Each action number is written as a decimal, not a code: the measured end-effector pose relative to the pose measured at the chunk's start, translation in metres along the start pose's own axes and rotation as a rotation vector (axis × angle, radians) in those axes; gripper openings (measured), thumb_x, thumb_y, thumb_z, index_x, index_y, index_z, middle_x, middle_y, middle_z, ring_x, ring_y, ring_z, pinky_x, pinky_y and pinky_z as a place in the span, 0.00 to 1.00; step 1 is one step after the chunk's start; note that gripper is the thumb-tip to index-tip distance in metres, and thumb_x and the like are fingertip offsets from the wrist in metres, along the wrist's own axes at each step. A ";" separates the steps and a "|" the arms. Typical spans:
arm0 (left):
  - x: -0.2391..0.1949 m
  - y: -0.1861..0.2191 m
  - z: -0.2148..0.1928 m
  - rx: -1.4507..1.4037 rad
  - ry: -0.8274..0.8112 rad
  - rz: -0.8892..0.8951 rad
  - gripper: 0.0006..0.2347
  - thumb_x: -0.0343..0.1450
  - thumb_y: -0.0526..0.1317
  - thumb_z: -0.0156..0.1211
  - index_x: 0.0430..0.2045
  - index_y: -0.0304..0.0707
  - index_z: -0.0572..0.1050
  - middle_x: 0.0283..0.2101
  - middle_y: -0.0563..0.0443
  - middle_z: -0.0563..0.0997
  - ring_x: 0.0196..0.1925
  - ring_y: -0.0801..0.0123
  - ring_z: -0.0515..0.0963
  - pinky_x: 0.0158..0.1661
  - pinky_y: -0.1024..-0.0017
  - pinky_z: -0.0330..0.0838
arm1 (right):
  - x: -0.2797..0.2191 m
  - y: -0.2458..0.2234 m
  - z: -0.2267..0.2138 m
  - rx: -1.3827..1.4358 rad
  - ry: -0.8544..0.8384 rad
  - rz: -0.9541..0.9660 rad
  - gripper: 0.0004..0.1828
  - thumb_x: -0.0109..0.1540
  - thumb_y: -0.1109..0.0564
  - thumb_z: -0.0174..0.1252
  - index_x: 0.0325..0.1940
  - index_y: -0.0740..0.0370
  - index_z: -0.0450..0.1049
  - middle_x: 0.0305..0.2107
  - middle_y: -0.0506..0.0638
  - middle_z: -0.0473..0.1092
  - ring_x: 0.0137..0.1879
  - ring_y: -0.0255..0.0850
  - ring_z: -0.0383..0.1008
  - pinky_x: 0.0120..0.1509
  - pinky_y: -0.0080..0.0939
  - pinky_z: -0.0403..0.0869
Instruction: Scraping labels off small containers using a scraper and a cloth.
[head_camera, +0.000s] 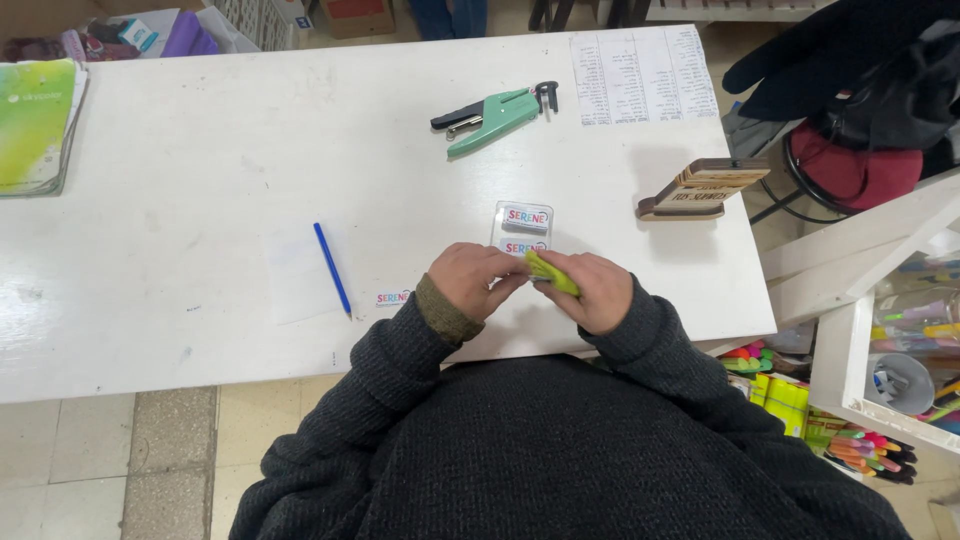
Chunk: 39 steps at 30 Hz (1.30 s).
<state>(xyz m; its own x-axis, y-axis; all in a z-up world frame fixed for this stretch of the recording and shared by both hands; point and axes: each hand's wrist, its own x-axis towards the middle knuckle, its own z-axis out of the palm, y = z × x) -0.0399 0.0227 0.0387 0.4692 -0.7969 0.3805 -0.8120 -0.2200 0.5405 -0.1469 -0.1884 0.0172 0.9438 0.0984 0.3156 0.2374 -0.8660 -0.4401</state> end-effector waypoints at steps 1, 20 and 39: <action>0.002 -0.001 0.002 0.000 0.000 0.000 0.05 0.70 0.40 0.63 0.36 0.44 0.80 0.31 0.52 0.84 0.35 0.59 0.83 0.41 0.61 0.75 | 0.001 -0.002 -0.002 0.000 0.000 0.000 0.29 0.60 0.51 0.68 0.63 0.60 0.70 0.32 0.54 0.76 0.36 0.47 0.77 0.41 0.45 0.75; 0.051 -0.054 0.014 -0.228 0.058 -0.574 0.09 0.73 0.43 0.59 0.40 0.39 0.80 0.39 0.49 0.86 0.37 0.64 0.85 0.42 0.69 0.79 | -0.008 0.068 0.023 0.301 0.384 0.300 0.24 0.65 0.55 0.65 0.62 0.65 0.71 0.43 0.60 0.77 0.46 0.44 0.81 0.50 0.40 0.78; 0.071 -0.057 0.048 0.418 -0.162 -0.395 0.08 0.72 0.45 0.60 0.36 0.43 0.82 0.36 0.50 0.81 0.38 0.62 0.79 0.41 0.63 0.76 | -0.009 0.074 0.026 0.414 0.286 0.369 0.24 0.65 0.54 0.62 0.63 0.66 0.69 0.46 0.61 0.78 0.49 0.44 0.81 0.52 0.41 0.80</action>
<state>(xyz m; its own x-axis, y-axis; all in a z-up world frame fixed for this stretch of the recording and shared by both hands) 0.0231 -0.0488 -0.0011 0.7314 -0.6779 0.0740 -0.6698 -0.6937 0.2647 -0.1315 -0.2411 -0.0397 0.8952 -0.3561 0.2682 0.0310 -0.5504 -0.8343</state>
